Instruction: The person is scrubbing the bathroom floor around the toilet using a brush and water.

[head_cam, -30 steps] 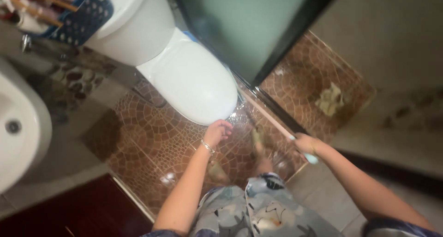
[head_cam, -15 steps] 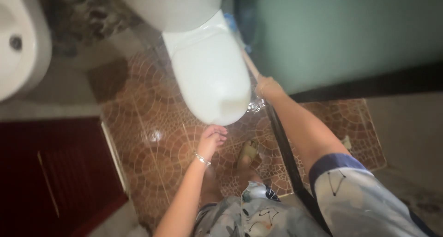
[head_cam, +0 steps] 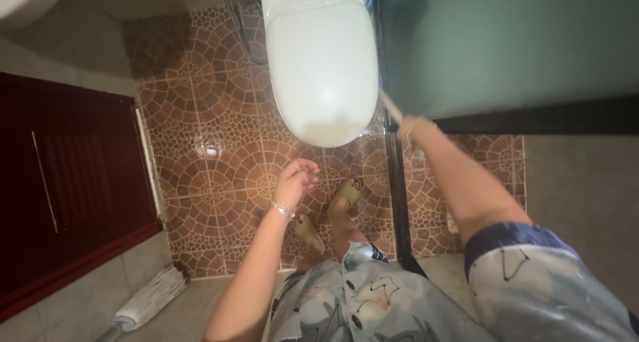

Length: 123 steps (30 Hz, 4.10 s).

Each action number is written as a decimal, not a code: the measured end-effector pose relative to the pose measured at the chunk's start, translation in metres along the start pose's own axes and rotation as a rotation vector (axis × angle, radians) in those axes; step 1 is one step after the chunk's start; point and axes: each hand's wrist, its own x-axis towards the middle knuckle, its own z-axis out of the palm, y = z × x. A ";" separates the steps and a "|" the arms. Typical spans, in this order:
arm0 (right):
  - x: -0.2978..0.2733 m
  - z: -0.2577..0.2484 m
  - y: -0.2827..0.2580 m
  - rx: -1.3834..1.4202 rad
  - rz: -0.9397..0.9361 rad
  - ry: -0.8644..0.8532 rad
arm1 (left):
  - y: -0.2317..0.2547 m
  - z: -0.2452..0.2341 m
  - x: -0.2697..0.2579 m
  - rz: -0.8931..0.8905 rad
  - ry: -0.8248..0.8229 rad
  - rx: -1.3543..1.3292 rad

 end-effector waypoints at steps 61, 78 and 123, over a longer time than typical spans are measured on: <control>-0.375 0.462 -0.109 1.409 0.450 -0.167 | 0.052 -0.202 -0.057 -0.036 -0.497 0.280; -0.268 0.638 -0.103 0.729 0.442 0.257 | 0.024 -0.156 -0.097 -0.125 -0.627 0.538; -0.383 0.502 -0.131 1.623 0.543 -0.181 | 0.067 -0.222 -0.075 -0.056 -0.499 0.358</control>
